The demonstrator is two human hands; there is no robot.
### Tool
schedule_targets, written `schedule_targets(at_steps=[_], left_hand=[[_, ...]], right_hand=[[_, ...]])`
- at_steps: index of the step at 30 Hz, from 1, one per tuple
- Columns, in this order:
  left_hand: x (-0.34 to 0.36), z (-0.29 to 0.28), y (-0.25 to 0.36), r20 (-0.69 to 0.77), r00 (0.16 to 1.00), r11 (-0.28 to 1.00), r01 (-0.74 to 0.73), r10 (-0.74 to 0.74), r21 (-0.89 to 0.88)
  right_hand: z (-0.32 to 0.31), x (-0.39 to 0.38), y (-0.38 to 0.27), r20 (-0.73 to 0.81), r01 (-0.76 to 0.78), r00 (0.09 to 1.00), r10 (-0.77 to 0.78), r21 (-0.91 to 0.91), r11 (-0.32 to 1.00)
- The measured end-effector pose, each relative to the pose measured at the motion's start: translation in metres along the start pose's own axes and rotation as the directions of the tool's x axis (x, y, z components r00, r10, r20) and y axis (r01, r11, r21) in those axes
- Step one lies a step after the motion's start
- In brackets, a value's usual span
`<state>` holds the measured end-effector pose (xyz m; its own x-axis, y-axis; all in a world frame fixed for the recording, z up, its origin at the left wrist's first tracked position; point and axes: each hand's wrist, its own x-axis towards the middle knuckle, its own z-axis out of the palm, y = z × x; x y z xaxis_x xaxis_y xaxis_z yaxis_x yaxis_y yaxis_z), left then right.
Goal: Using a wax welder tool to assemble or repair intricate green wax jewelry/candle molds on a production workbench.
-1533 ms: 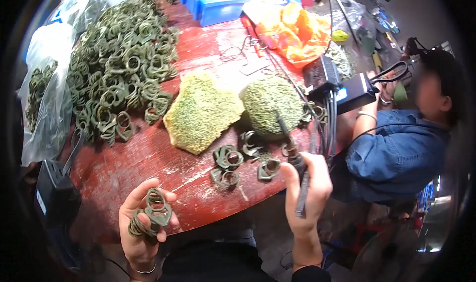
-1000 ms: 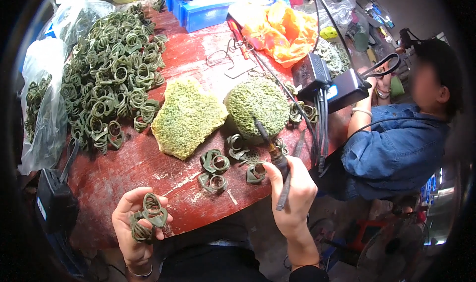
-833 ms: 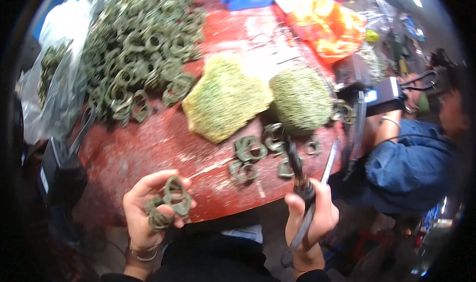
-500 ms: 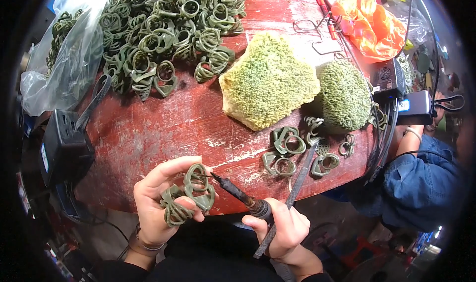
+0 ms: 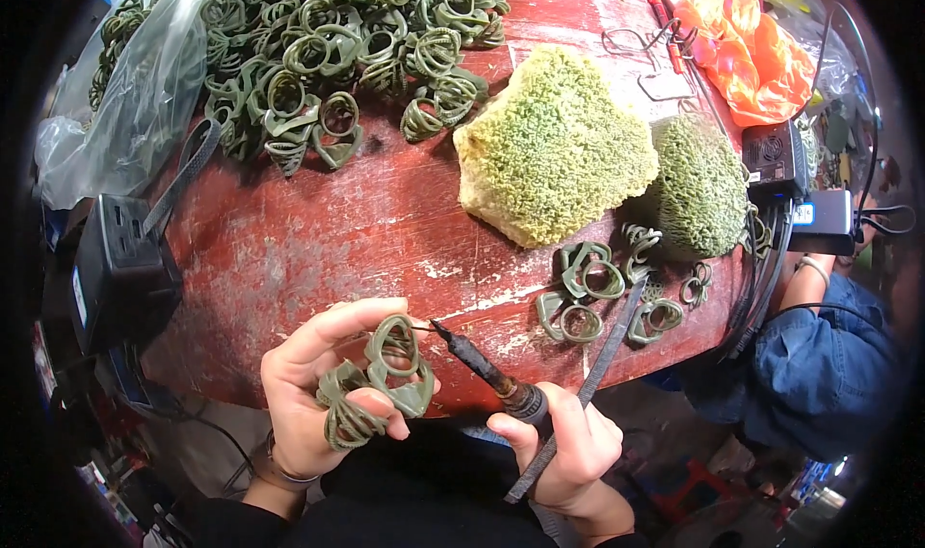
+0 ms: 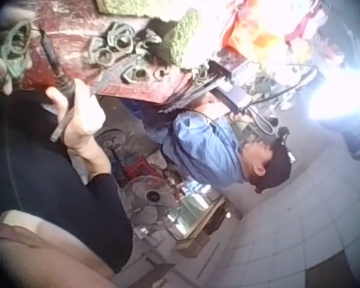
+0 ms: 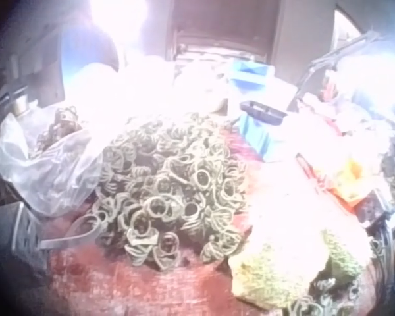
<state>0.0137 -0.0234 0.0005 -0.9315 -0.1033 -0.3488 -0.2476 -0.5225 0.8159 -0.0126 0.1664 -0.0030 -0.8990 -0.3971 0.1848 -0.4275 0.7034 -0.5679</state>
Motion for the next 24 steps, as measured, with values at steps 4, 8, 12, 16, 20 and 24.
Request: schedule_targets(at_steps=[4,8,12,16,20,24], left_hand=[[0.0002,-0.0005,0.0004,0.007,1.000,1.000,-0.008,0.008,0.020],[0.0011,-0.0007,-0.0004,0.017,0.999,0.999,-0.029,0.029,0.036],[0.0010,-0.0003,0.0004,0.008,1.000,1.000,-0.015,0.014,0.020],[0.0003,-0.0007,-0.0002,-0.004,1.000,0.999,-0.016,0.016,0.029],[0.0008,0.0002,0.0006,-0.004,1.000,1.000,-0.013,0.013,0.026],[0.0009,0.0003,0.0007,-0.013,1.000,1.000,0.004,-0.004,0.008]], right_hand=[[0.0002,0.0010,-0.0004,0.004,-0.001,1.000,0.001,-0.001,1.000],[0.0004,0.0005,-0.0002,0.005,-0.004,1.000,0.005,-0.010,1.000],[0.0010,0.0009,-0.0013,0.000,-0.007,1.000,0.007,-0.014,1.000],[0.0016,-0.0001,-0.0004,0.000,-0.001,1.000,0.001,-0.008,1.000],[0.0005,0.0007,-0.0013,-0.005,-0.006,1.000,0.006,-0.007,1.000],[0.0015,0.0001,-0.0006,-0.002,-0.005,1.000,0.005,-0.011,1.000]])
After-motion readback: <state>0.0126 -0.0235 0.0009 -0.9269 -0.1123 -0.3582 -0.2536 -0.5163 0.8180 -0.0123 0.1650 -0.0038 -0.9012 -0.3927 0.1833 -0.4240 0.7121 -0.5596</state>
